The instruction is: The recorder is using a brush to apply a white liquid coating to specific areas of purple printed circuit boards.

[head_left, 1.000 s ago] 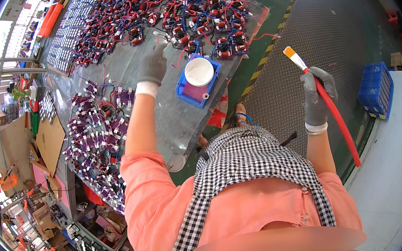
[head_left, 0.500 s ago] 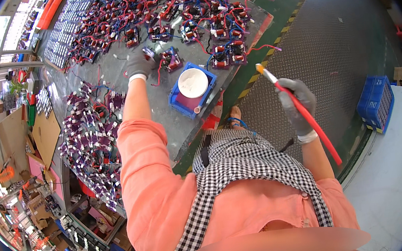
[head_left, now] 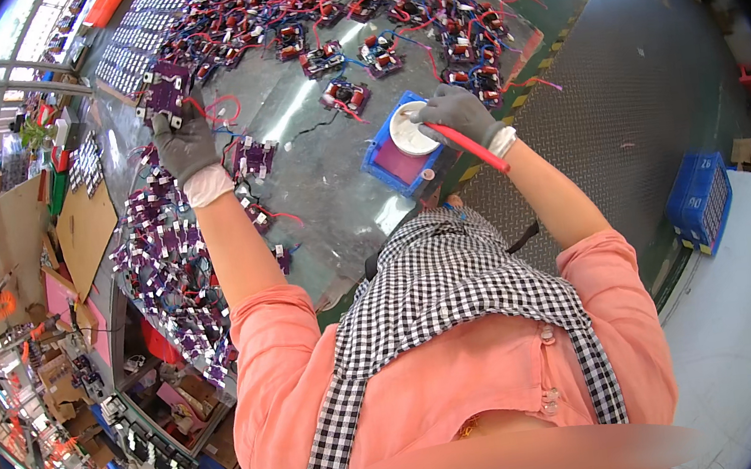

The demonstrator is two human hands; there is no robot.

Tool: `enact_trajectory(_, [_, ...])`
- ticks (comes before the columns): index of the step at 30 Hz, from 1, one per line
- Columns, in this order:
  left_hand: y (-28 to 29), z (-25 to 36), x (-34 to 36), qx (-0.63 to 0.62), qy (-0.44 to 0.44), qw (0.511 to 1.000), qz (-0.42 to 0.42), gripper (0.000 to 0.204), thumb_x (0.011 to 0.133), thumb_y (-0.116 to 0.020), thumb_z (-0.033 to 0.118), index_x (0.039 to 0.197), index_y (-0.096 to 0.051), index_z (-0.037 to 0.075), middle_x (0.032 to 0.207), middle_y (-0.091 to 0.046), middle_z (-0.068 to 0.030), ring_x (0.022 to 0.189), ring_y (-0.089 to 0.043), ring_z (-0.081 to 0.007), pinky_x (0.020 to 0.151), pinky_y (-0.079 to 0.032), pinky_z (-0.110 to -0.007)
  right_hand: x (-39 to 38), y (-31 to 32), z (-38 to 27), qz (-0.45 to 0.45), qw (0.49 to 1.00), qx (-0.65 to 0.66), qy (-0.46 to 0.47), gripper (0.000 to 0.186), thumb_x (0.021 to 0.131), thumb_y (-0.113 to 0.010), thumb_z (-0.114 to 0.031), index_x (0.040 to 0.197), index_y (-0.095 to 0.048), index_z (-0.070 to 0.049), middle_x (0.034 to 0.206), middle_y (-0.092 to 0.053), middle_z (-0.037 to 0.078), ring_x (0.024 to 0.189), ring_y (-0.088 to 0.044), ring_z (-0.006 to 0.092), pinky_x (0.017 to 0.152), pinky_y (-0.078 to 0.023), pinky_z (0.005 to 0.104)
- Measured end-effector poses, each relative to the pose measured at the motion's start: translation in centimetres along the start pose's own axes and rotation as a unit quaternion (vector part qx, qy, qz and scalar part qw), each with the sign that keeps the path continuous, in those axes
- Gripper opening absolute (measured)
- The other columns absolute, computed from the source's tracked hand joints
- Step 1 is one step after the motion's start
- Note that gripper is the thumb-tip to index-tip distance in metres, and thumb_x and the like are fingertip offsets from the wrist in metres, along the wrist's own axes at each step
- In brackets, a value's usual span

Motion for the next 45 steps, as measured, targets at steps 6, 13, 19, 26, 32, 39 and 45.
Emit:
enact_trajectory(6, [-2.5,3.2,-7.6,0.454,0.030,0.891,0.009,0.028,0.089,-0.063,0.012,0.116,-0.062,0.004,0.099,-0.067,-0.0048,0.081,-0.064,-0.0124,0.074,-0.056,-0.029,-0.2,3.9,-2.9,0.040,0.999,0.028,-0.004,0.017,0.079,-0.070,-0.017,0.094,-0.070,-0.009,0.085,-0.068,0.007,0.079,-0.062,0.0248,0.073,-0.051,0.0349])
enact_trajectory(13, [-7.9,-3.9,-15.7,0.490,0.184,0.843,-0.128,0.032,0.093,-0.058,0.015,0.120,-0.059,-0.003,0.100,-0.067,-0.0056,0.083,-0.063,-0.0101,0.076,-0.051,-0.023,4.5,11.8,-5.0,0.143,0.856,0.468,-0.167,0.014,0.082,-0.071,-0.006,0.095,-0.068,-0.001,0.087,-0.068,0.004,0.078,-0.062,0.0083,0.071,-0.051,0.0221])
enact_trajectory(19, [-10.5,-6.2,-18.5,0.513,0.176,0.828,-0.143,0.030,0.094,-0.057,0.017,0.118,-0.061,-0.001,0.098,-0.067,-0.0044,0.083,-0.061,-0.0082,0.077,-0.050,-0.023,7.1,14.2,-6.4,0.069,0.865,0.493,-0.064,0.014,0.081,-0.072,-0.006,0.093,-0.068,0.000,0.087,-0.068,0.006,0.077,-0.064,0.0099,0.070,-0.052,0.0239])
enact_trajectory(26, [-12.4,-6.8,-20.2,0.574,0.174,0.791,-0.121,0.031,0.092,-0.058,0.018,0.116,-0.063,-0.003,0.099,-0.067,-0.0036,0.087,-0.060,-0.0086,0.080,-0.048,-0.023,6.8,14.8,-4.5,0.067,0.884,0.463,-0.021,0.012,0.082,-0.065,-0.001,0.095,-0.067,0.001,0.088,-0.068,0.005,0.075,-0.061,0.0079,0.068,-0.050,0.0228])
enact_trajectory(32, [-13.8,-7.1,-20.9,0.600,0.164,0.776,-0.107,0.030,0.092,-0.058,0.017,0.115,-0.064,-0.001,0.098,-0.067,-0.0031,0.086,-0.060,-0.0092,0.080,-0.048,-0.024,7.0,15.6,-4.9,0.049,0.923,0.379,0.050,0.011,0.083,-0.066,-0.002,0.094,-0.067,0.001,0.087,-0.067,0.005,0.076,-0.061,0.0081,0.070,-0.051,0.0223])
enact_trajectory(39, [-13.9,-7.8,-18.6,0.320,0.002,0.947,0.002,0.020,0.093,-0.057,0.008,0.112,-0.057,0.002,0.096,-0.064,-0.0039,0.084,-0.061,-0.0089,0.073,-0.051,-0.024,7.4,12.2,0.2,0.183,0.739,0.633,-0.141,0.025,0.088,-0.069,-0.016,0.109,-0.063,-0.003,0.095,-0.067,0.003,0.084,-0.061,0.0062,0.074,-0.052,0.0235])
enact_trajectory(45, [-14.9,-9.9,-18.7,0.289,-0.051,0.956,-0.011,0.018,0.091,-0.061,0.005,0.106,-0.052,0.007,0.096,-0.062,-0.0038,0.083,-0.063,-0.0132,0.075,-0.055,-0.029,10.0,7.3,-1.6,0.154,0.761,0.617,-0.128,0.058,0.081,-0.078,-0.026,0.122,-0.043,-0.007,0.117,-0.058,0.013,0.091,-0.062,0.0157,0.074,-0.053,0.0268])
Point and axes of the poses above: each hand's wrist, its own x-axis towards the middle knuckle, its own y-axis out of the back of the hand, z = x × y, the point moved 6 cm from there along x, towards the middle knuckle
